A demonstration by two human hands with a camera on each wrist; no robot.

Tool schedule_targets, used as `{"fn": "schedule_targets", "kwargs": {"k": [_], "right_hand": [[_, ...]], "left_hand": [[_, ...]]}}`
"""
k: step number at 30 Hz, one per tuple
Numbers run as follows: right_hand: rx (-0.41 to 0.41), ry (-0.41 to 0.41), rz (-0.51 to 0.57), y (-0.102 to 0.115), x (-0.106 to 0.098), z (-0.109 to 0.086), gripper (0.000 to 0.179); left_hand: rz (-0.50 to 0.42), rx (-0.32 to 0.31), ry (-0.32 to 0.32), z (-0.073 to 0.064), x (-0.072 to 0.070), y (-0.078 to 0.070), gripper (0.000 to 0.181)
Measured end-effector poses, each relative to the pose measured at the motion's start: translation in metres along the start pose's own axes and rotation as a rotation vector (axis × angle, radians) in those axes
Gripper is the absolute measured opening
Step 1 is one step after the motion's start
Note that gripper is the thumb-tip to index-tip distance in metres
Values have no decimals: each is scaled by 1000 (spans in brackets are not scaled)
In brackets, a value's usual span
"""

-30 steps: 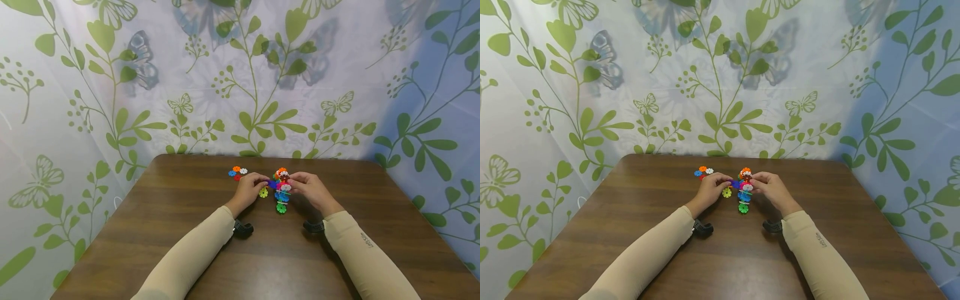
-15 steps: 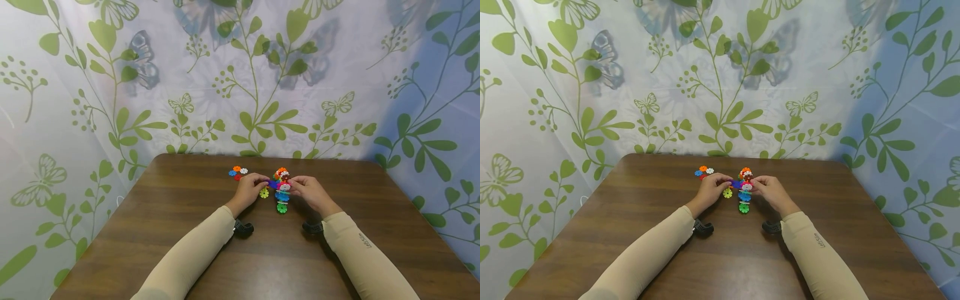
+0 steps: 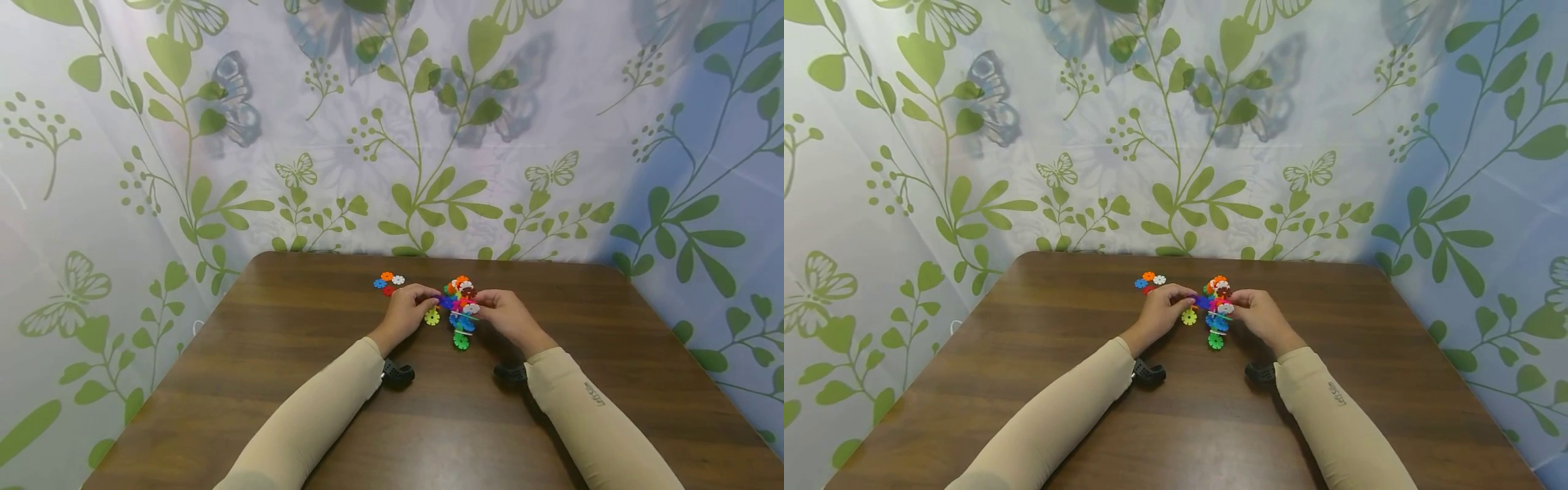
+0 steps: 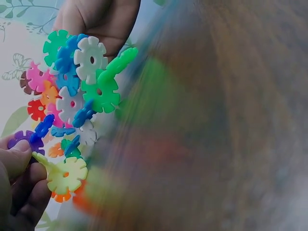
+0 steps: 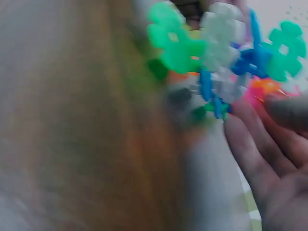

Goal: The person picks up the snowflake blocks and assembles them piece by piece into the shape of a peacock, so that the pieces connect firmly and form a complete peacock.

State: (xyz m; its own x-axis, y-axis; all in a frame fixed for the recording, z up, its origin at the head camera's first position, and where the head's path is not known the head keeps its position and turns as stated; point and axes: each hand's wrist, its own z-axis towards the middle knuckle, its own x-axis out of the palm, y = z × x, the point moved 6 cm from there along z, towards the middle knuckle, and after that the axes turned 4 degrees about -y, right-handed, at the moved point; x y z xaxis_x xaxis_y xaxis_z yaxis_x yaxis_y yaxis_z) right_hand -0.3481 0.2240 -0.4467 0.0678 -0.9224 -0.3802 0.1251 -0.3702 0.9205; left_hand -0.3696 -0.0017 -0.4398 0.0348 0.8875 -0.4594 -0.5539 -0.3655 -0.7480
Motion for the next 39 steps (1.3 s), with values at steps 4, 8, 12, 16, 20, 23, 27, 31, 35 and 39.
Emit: {"fn": "schedule_targets", "kwargs": {"k": [4, 8, 12, 16, 20, 23, 27, 31, 35, 39], "right_hand": [[-24, -95, -115, -3, -1, 1, 10], [-30, -155, -157, -4, -2, 1, 9], [-9, -194, -151, -6, -3, 0, 9], [-5, -212, -161, -4, -5, -2, 7], [-16, -210, -169, -2, -3, -3, 5], [-11, -212, -167, -4, -2, -4, 5], [-7, -222, -162, -5, 0, -5, 6], [-27, -235, -169, -1, 2, -8, 7], [-34, -252, -162, 2, 4, -9, 7], [-26, -287, -157, 3, 4, -10, 10]], "left_hand": [[-16, -7, 15, -1, 2, -1, 13], [-27, 0, 20, -2, 2, -3, 14], [-22, 9, 16, -2, 2, -5, 13], [-7, 21, 15, -2, 1, -6, 13], [13, 41, 12, -2, -1, -9, 13], [25, 43, 15, -3, -1, -10, 13], [43, 38, 30, -3, -2, -11, 13], [57, 29, 36, -2, -3, -10, 13], [57, 17, 24, -3, -5, -9, 13], [47, 28, 5, -3, -7, -11, 14]]}}
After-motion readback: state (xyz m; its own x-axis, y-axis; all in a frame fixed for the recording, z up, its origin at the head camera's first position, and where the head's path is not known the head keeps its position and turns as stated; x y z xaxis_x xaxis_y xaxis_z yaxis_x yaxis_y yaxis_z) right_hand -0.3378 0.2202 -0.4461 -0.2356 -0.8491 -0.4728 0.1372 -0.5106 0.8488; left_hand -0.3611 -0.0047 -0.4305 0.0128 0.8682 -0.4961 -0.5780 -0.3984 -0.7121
